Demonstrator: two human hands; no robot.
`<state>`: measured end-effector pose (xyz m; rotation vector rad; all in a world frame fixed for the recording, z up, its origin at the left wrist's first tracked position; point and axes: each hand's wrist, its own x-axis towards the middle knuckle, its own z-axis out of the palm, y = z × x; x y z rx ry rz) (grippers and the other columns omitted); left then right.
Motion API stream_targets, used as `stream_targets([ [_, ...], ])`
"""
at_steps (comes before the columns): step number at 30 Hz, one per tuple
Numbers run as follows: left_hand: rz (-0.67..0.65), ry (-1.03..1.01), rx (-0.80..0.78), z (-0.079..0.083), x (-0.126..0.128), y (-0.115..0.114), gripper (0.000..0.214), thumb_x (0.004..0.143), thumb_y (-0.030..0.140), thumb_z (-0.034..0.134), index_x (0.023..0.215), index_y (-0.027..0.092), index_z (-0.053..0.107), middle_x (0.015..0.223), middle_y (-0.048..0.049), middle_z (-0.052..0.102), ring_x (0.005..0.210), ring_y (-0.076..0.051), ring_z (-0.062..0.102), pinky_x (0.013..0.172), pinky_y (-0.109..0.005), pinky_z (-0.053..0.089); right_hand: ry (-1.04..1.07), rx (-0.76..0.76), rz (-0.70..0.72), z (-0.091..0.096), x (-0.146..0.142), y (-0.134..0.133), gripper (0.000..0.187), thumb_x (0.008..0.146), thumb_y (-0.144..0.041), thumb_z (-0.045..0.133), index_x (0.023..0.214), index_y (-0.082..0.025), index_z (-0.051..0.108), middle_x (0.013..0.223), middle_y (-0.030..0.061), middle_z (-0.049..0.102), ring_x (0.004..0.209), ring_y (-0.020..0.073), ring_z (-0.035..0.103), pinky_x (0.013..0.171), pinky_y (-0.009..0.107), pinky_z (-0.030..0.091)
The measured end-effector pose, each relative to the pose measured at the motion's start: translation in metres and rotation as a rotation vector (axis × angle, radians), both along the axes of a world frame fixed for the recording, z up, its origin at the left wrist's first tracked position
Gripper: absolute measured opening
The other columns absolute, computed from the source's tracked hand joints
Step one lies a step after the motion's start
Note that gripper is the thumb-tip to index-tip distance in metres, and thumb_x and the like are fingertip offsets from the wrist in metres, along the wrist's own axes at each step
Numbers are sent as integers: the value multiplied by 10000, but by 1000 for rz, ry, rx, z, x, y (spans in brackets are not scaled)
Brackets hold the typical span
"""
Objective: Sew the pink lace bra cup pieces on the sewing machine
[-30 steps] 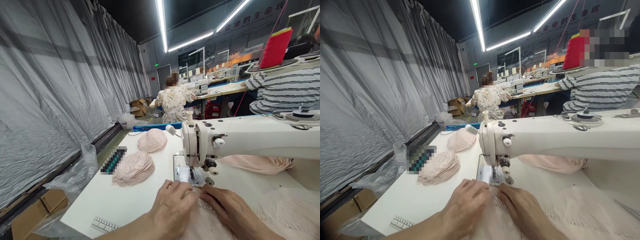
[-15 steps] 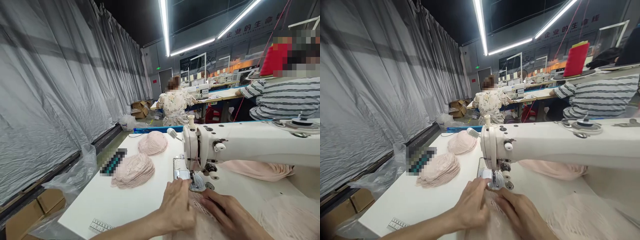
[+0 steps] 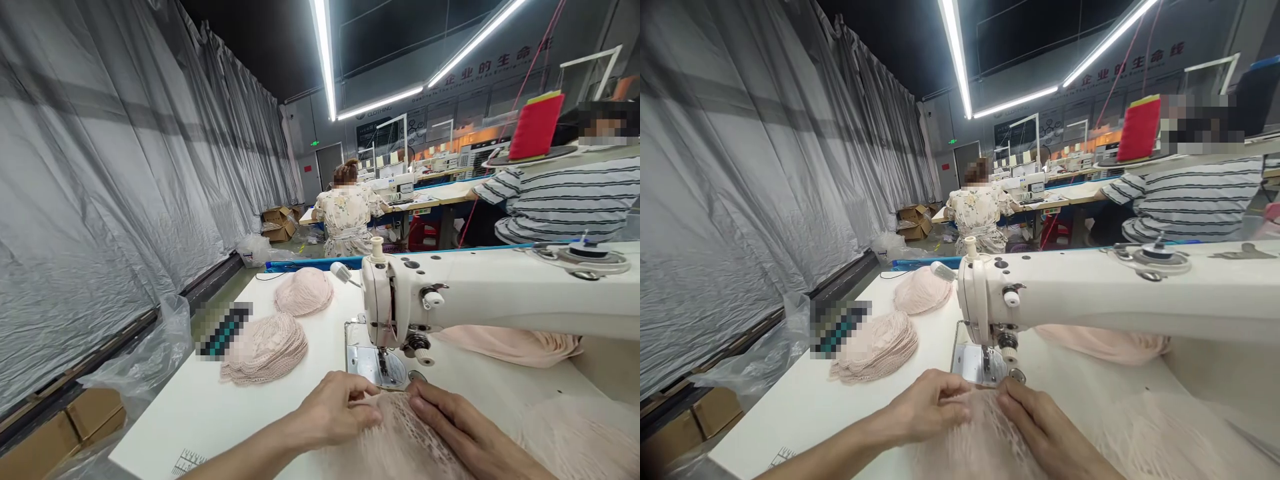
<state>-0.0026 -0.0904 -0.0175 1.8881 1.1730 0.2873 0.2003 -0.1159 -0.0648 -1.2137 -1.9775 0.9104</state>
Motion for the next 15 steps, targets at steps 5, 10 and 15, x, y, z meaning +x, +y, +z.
stream_targets([
  [5,-57,-11,-68,0,-7,8,273,772,333,534,587,165,424,560,56,340,538,-82,331,467,-201,226,-7,-21,19,-1,-6,-1,330,894,-510,370,702,-242,385,613,-50,382,566,146,402,520,258,315],
  [10,-106,17,-56,5,-5,16,247,765,285,550,585,161,436,552,60,330,545,-80,322,473,-202,213,-24,-37,-27,-3,-10,1,352,913,-450,354,635,-238,313,567,-66,269,521,124,307,491,256,253],
  [15,-100,40,-68,7,1,20,140,791,273,500,714,159,520,619,45,411,585,-95,387,495,-193,268,-43,-3,-97,-7,-9,-1,369,932,-451,305,627,-245,325,527,-53,331,497,142,378,476,265,301],
])
